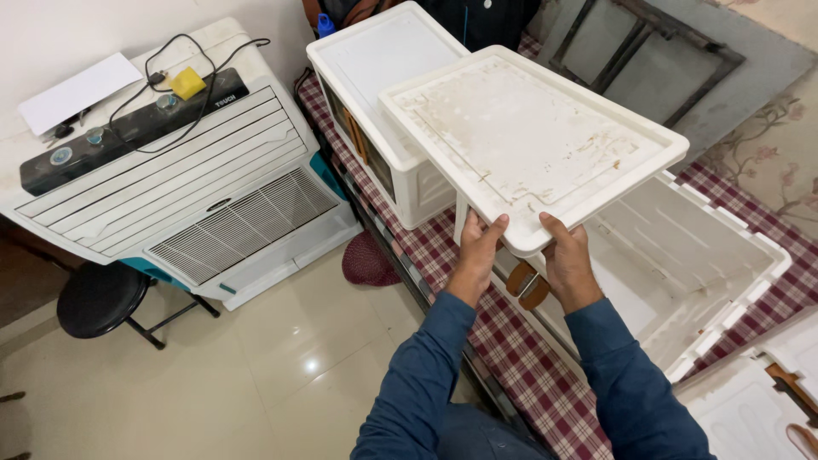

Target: The person assembles two white plastic coolers on a checkered tablecloth. They unfold the side panels, insert the base trays, and secure the lids on each cooler.

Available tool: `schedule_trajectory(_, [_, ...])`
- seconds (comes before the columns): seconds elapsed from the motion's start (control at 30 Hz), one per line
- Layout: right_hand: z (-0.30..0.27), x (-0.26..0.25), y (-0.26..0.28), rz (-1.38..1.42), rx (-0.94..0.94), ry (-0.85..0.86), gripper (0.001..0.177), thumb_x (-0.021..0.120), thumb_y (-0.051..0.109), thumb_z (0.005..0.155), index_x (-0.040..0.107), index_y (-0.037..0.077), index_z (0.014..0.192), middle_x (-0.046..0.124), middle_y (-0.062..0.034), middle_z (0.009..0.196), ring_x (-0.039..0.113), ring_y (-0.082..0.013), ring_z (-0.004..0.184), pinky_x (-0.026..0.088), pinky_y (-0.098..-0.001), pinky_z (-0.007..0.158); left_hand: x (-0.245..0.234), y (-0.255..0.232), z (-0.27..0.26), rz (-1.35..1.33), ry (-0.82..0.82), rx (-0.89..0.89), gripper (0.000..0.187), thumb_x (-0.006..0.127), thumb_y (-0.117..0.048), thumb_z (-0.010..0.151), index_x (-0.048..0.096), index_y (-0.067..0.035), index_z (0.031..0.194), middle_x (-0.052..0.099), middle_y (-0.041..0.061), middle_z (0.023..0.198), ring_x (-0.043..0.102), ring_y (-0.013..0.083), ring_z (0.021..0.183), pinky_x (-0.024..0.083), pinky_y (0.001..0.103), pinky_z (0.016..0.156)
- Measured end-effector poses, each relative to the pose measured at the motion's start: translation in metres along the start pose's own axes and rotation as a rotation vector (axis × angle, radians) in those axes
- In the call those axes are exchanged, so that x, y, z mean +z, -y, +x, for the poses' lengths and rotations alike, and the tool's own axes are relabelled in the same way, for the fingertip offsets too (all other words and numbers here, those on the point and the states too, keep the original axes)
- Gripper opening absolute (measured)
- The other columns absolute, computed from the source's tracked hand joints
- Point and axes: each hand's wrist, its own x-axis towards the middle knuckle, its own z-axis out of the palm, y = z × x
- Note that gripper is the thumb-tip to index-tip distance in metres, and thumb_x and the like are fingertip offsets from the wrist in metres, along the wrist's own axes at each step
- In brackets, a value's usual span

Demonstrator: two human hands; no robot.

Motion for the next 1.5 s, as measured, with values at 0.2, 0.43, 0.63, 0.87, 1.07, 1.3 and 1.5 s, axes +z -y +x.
schedule_trajectory(0.2, [-0.019, -0.003, 0.007, -0.045, -0.034, -0.030, 0.045, 0.065, 0.014, 0.095, 0.054, -0.002, 0.135, 0.066, -0.0138, 0.125, 0.067, -0.0218, 0.114, 0.055, -0.0364, 0.098, 0.003, 0.002, -0.012, 0.015, 0.031, -0.029, 0.058, 0.068, -0.021, 0.095, 0.044, -0.001, 0.144, 0.060, 0.017, 0.137, 0.054, 0.0262, 0.132, 0.040, 0.039, 0.115])
schedule_trajectory(0.43, [-0.048, 0.005, 0.008, -0.098, -0.029, -0.059, 0.051, 0.064, 0.015, 0.094, 0.049, -0.001, 0.139, 0.065, -0.0132, 0.128, 0.067, -0.0228, 0.116, 0.056, -0.0388, 0.099, -0.008, 0.004, -0.036, -0.040, 0.061, -0.052, 0.056, 0.068, -0.020, 0.096, 0.044, 0.000, 0.142, 0.058, 0.017, 0.138, 0.052, 0.0271, 0.134, 0.037, 0.040, 0.117])
schedule_trajectory(0.63, [-0.066, 0.004, 0.016, -0.096, -0.022, -0.058, 0.051, 0.063, 0.015, 0.095, 0.048, -0.002, 0.141, 0.063, -0.0149, 0.130, 0.066, -0.0241, 0.117, 0.057, -0.0376, 0.095, -0.004, 0.009, -0.050, -0.083, 0.073, -0.046, 0.058, 0.067, -0.018, 0.096, 0.042, 0.001, 0.144, 0.057, 0.018, 0.140, 0.050, 0.0276, 0.137, 0.035, 0.040, 0.118])
schedule_trajectory(0.87, [-0.061, -0.024, 0.020, -0.076, -0.053, 0.000, 0.048, 0.060, 0.018, 0.101, 0.047, -0.001, 0.143, 0.062, -0.0134, 0.137, 0.064, -0.0231, 0.125, 0.056, -0.0368, 0.102, 0.011, 0.021, -0.052, -0.109, 0.064, -0.013, 0.059, 0.068, -0.016, 0.095, 0.045, 0.001, 0.146, 0.060, 0.018, 0.139, 0.055, 0.0266, 0.132, 0.041, 0.037, 0.115])
schedule_trajectory(1.07, [-0.014, -0.100, 0.051, 0.106, -0.020, -0.123, 0.045, 0.056, 0.028, 0.107, 0.047, 0.005, 0.145, 0.063, -0.0102, 0.134, 0.064, -0.0206, 0.113, 0.056, -0.0362, 0.093, 0.037, 0.036, -0.063, -0.047, 0.002, 0.046, 0.057, 0.072, -0.016, 0.094, 0.049, 0.003, 0.143, 0.063, 0.018, 0.134, 0.059, 0.0240, 0.127, 0.043, 0.035, 0.113])
schedule_trajectory(1.3, [0.005, -0.156, 0.072, 0.009, 0.014, -0.019, 0.043, 0.056, 0.019, 0.106, 0.048, 0.003, 0.145, 0.062, -0.0110, 0.138, 0.066, -0.0211, 0.120, 0.057, -0.0357, 0.095, 0.070, 0.066, -0.079, -0.052, -0.028, 0.079, 0.058, 0.073, -0.017, 0.095, 0.048, 0.004, 0.143, 0.062, 0.021, 0.134, 0.057, 0.0265, 0.128, 0.045, 0.036, 0.113])
schedule_trajectory(1.5, [-0.006, -0.180, 0.082, 0.093, 0.024, 0.032, 0.045, 0.055, 0.015, 0.105, 0.047, 0.000, 0.147, 0.062, -0.0125, 0.144, 0.065, -0.0235, 0.127, 0.055, -0.0375, 0.100, 0.094, 0.082, -0.097, 0.013, -0.066, 0.034, 0.062, 0.072, -0.018, 0.093, 0.044, 0.004, 0.144, 0.060, 0.022, 0.134, 0.057, 0.0293, 0.129, 0.046, 0.041, 0.112])
